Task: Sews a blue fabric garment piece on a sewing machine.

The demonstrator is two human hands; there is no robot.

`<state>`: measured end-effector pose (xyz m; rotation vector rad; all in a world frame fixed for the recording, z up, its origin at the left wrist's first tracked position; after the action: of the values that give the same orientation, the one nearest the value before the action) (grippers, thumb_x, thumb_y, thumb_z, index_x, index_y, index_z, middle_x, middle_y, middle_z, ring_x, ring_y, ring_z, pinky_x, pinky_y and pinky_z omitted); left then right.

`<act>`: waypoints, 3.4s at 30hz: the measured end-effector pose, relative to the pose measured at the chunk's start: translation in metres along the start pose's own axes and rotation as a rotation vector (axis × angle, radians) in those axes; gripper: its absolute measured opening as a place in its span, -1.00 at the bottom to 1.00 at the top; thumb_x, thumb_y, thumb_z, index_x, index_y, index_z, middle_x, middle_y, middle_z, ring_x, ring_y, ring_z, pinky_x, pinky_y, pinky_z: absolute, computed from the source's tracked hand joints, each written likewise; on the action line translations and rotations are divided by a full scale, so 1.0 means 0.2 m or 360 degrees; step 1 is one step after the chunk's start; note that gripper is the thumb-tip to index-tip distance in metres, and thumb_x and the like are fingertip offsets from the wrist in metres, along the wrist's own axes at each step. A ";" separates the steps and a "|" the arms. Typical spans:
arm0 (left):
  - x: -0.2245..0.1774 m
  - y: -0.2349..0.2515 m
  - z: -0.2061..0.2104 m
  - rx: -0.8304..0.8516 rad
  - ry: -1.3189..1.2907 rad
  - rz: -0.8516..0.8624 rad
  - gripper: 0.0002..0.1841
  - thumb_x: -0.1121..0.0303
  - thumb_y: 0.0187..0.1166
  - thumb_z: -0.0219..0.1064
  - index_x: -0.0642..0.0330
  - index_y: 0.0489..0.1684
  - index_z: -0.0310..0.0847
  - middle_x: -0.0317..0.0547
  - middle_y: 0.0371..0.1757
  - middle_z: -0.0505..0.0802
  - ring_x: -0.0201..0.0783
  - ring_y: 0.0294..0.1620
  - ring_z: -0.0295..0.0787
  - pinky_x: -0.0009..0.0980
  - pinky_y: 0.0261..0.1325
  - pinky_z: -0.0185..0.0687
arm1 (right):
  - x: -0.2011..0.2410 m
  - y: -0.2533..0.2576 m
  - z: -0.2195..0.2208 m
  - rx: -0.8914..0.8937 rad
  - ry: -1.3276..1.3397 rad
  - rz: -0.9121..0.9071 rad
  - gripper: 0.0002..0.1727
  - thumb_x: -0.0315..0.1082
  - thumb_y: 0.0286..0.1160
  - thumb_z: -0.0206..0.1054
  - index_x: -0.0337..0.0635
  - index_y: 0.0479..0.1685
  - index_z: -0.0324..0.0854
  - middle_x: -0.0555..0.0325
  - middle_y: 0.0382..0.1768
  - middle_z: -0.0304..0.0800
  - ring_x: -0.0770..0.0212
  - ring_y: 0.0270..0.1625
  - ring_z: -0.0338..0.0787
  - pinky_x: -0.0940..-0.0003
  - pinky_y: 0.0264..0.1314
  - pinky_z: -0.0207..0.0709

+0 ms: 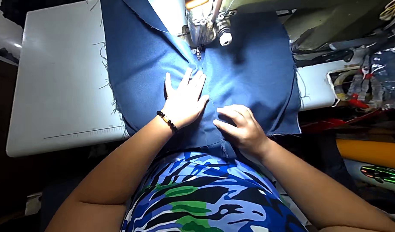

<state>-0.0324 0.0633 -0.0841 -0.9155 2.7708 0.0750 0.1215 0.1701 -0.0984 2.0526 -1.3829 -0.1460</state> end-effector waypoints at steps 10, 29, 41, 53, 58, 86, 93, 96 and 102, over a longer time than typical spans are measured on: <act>0.07 0.08 -0.07 -0.0481 -0.0413 0.0072 -0.50 0.07 0.73 0.13 0.23 0.43 0.66 0.13 0.47 0.70 0.07 0.56 0.53 -0.05 0.61 0.35 | 0.13 0.17 -0.15 -0.0011 0.0066 -0.0117 -0.76 -0.44 0.59 0.25 -0.23 -0.12 0.88 -0.05 -0.08 0.94 0.06 0.12 0.91 0.23 0.26 0.73; 0.07 0.07 0.02 -0.0130 -0.0017 0.0078 -0.34 -0.11 0.72 -0.11 0.00 0.74 0.36 -0.17 0.74 0.48 -0.03 0.79 0.25 0.28 0.54 0.09 | 0.05 0.08 -0.01 0.0165 0.0200 0.0060 -0.71 -0.42 0.55 0.20 -0.14 -0.10 0.91 0.02 0.09 0.93 0.09 0.30 0.84 0.19 0.45 0.61; 0.14 0.17 0.00 -0.0157 0.0016 0.0060 -0.32 -0.14 0.69 -0.10 0.01 0.72 0.39 -0.13 0.71 0.52 0.01 0.74 0.29 0.27 0.47 0.12 | -0.03 0.15 0.02 0.0097 0.0266 0.0156 -0.68 -0.45 0.51 0.18 -0.19 -0.08 0.91 0.00 0.12 0.92 0.06 0.32 0.83 0.17 0.48 0.58; 0.21 0.24 -0.04 -0.0138 -0.0067 0.0071 -0.13 -0.42 0.52 0.06 0.06 0.66 0.44 -0.06 0.73 0.48 -0.03 0.80 0.23 0.27 0.59 0.04 | -0.07 0.20 0.02 0.0112 0.0313 0.0206 -0.67 -0.51 0.44 0.18 -0.21 -0.05 0.90 -0.04 0.15 0.90 0.01 0.34 0.81 0.13 0.50 0.54; 0.22 0.25 -0.04 -0.0157 -0.0041 0.0087 -0.12 -0.45 0.48 0.06 0.04 0.63 0.46 -0.07 0.71 0.50 -0.02 0.80 0.23 0.27 0.56 0.06 | -0.07 0.21 0.02 0.0131 0.0293 0.0180 -0.67 -0.51 0.41 0.19 -0.19 -0.08 0.90 -0.03 0.14 0.90 0.02 0.33 0.81 0.12 0.46 0.57; 0.34 0.50 -0.09 0.0111 0.0215 -0.0049 0.02 -0.61 0.41 -0.16 -0.18 0.86 0.15 -0.15 0.93 0.14 0.06 0.93 -0.14 0.47 0.64 -0.21 | -0.24 0.37 0.08 0.0154 0.0281 0.0259 -0.62 -0.55 0.43 0.13 -0.24 0.01 0.87 -0.08 0.22 0.87 -0.06 0.39 0.77 0.09 0.49 0.52; 0.35 0.52 -0.10 0.0149 0.0229 -0.0048 0.08 -0.66 0.37 -0.18 -0.13 0.85 0.16 -0.14 0.92 0.14 0.06 0.94 -0.15 0.47 0.65 -0.24 | -0.24 0.38 0.10 0.0151 0.0271 0.0285 -0.63 -0.56 0.45 0.14 -0.24 0.02 0.87 -0.08 0.23 0.87 -0.05 0.41 0.76 0.09 0.53 0.50; 0.35 0.53 -0.10 0.0143 0.0227 -0.0047 0.07 -0.67 0.36 -0.19 -0.19 0.86 0.15 -0.12 0.92 0.14 0.08 0.94 -0.15 0.49 0.65 -0.24 | -0.24 0.39 0.09 0.0185 0.0271 0.0288 -0.63 -0.56 0.43 0.14 -0.24 0.02 0.87 -0.09 0.24 0.86 -0.06 0.40 0.76 0.07 0.50 0.51; 0.37 0.54 -0.11 0.0150 0.0223 -0.0101 0.02 -0.66 0.37 -0.17 -0.27 0.83 0.20 -0.13 0.93 0.11 0.07 0.94 -0.17 0.48 0.66 -0.27 | -0.26 0.41 0.10 0.0164 0.0246 0.0295 -0.63 -0.55 0.44 0.14 -0.25 0.02 0.86 -0.09 0.23 0.86 -0.07 0.39 0.76 0.07 0.50 0.51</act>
<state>-0.1579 0.1047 -0.0817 -1.0193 2.8411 -0.1341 0.0256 0.1867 -0.0817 1.9595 -1.5003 0.1634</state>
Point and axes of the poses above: each hand's wrist, its own y-axis towards the middle knuckle, its own z-axis out of the palm, x = y × z, the point moved 6 cm from there along y, towards the middle knuckle
